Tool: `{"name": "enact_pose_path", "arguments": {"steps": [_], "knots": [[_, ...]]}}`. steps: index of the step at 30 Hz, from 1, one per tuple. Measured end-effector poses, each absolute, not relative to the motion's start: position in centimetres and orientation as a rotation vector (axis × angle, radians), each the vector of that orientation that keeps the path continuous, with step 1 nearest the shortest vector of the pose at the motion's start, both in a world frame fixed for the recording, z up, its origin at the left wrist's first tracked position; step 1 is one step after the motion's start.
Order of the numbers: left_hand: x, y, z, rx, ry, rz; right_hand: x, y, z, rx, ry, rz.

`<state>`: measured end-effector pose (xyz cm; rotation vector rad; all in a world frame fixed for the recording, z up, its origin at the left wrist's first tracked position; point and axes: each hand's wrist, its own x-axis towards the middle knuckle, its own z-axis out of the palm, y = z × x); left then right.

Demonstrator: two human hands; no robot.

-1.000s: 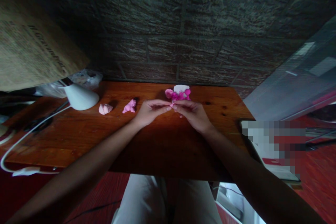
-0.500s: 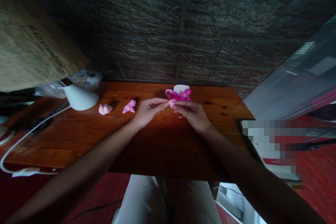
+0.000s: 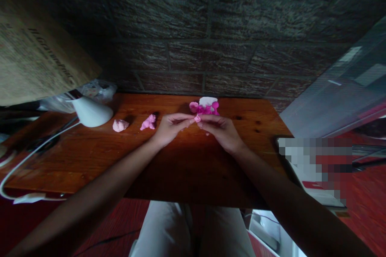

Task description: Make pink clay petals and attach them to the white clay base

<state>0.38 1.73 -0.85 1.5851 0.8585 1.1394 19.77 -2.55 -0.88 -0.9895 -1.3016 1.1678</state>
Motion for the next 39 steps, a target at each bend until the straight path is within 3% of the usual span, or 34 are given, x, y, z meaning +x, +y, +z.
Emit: {"name": "enact_pose_path", "arguments": {"steps": [19,39], "knots": [[0.31,1.64,-1.05,1.6,0.836,1.13,19.66,-2.32,-1.21,-0.993,-1.325,1.082],[0.36,1.56,-1.07,1.558,0.829,1.121,19.0,-2.53,-1.06,-0.961,-1.257,1.217]]}}
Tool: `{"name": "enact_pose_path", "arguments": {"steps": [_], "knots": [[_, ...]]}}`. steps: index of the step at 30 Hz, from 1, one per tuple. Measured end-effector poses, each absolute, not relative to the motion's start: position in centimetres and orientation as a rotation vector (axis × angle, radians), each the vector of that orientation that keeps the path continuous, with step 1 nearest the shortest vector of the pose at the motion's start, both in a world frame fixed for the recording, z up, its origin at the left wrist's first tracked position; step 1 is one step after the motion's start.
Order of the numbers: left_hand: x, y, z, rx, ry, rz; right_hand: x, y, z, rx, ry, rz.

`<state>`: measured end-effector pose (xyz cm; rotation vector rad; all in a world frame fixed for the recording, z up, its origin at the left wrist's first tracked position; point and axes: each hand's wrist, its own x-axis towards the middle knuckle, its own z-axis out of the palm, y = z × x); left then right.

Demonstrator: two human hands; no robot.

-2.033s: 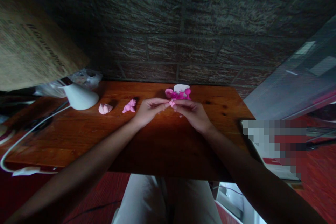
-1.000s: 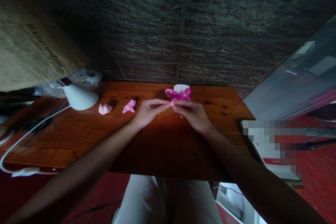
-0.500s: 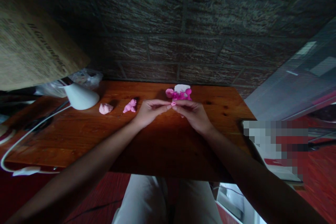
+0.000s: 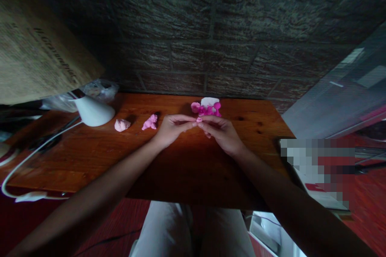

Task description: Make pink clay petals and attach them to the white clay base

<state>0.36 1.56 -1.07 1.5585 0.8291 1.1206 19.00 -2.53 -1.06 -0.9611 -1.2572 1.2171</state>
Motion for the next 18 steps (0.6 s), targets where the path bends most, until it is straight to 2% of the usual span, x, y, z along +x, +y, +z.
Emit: {"name": "enact_pose_path", "arguments": {"steps": [18], "knots": [[0.44,1.8,-1.23,1.576,0.74,1.152,19.32,-2.59,-0.96,-0.905,-1.319,1.226]]}}
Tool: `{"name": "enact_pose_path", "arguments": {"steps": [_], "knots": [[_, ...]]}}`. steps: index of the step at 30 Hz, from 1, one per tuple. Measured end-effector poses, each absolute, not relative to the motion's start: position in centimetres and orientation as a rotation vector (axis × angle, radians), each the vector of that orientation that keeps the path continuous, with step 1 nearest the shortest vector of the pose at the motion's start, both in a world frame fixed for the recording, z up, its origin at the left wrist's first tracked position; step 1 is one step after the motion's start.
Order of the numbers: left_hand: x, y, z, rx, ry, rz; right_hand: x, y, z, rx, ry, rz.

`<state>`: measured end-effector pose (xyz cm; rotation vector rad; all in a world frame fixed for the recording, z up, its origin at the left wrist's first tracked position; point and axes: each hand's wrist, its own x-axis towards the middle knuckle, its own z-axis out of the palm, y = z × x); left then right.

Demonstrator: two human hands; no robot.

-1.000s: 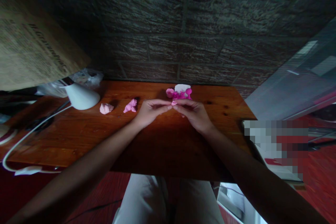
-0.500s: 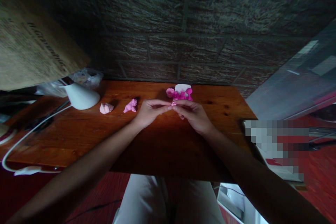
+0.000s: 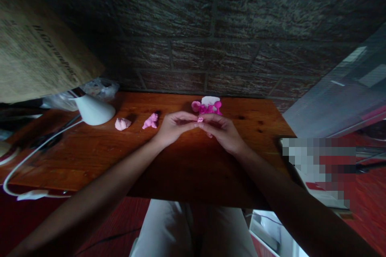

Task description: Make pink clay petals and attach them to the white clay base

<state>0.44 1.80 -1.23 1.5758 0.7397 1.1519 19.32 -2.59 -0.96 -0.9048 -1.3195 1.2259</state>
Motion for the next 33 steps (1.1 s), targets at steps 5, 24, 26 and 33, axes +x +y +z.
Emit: {"name": "enact_pose_path", "arguments": {"steps": [5,24,26,33], "knots": [[0.3,1.9,-1.2,1.573,0.705,1.148,19.5,-2.7,-0.6,-0.869,-1.328,1.236],[0.4,1.9,-1.8,1.705,0.735,1.212,19.6,-2.6,-1.8,-1.0,-1.454,0.841],[0.5,1.8,-1.8,1.707,0.764,1.237,19.5,-2.7,-1.8,-1.022,-1.468,0.787],[1.0,1.3,-1.5,1.648,0.852,1.301,19.1,-3.0,-1.8,-1.059,-1.46,0.767]]}}
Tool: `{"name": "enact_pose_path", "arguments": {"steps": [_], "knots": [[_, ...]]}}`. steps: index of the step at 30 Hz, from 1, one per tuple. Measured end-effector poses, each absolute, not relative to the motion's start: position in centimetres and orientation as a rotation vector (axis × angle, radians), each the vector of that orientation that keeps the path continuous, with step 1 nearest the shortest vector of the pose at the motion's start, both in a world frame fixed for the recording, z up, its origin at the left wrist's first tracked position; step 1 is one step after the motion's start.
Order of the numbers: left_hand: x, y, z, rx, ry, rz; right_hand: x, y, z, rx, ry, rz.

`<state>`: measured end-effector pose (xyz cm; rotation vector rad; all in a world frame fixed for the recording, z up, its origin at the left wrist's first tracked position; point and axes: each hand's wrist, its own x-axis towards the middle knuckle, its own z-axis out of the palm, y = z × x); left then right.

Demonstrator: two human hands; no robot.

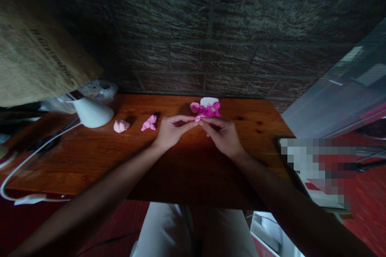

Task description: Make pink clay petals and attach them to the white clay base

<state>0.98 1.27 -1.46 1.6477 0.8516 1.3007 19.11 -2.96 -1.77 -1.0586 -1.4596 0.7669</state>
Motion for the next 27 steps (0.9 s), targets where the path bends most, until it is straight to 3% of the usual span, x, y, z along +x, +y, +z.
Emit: {"name": "enact_pose_path", "arguments": {"steps": [14,27], "knots": [[0.9,1.1,-0.9,1.425,0.835,1.156,19.1,-2.7,-0.9,-0.977,-1.327,1.026],[0.9,1.4,-1.3,1.375,0.768,1.166,19.3,-2.7,-0.6,-0.928,-1.355,1.031]]}}
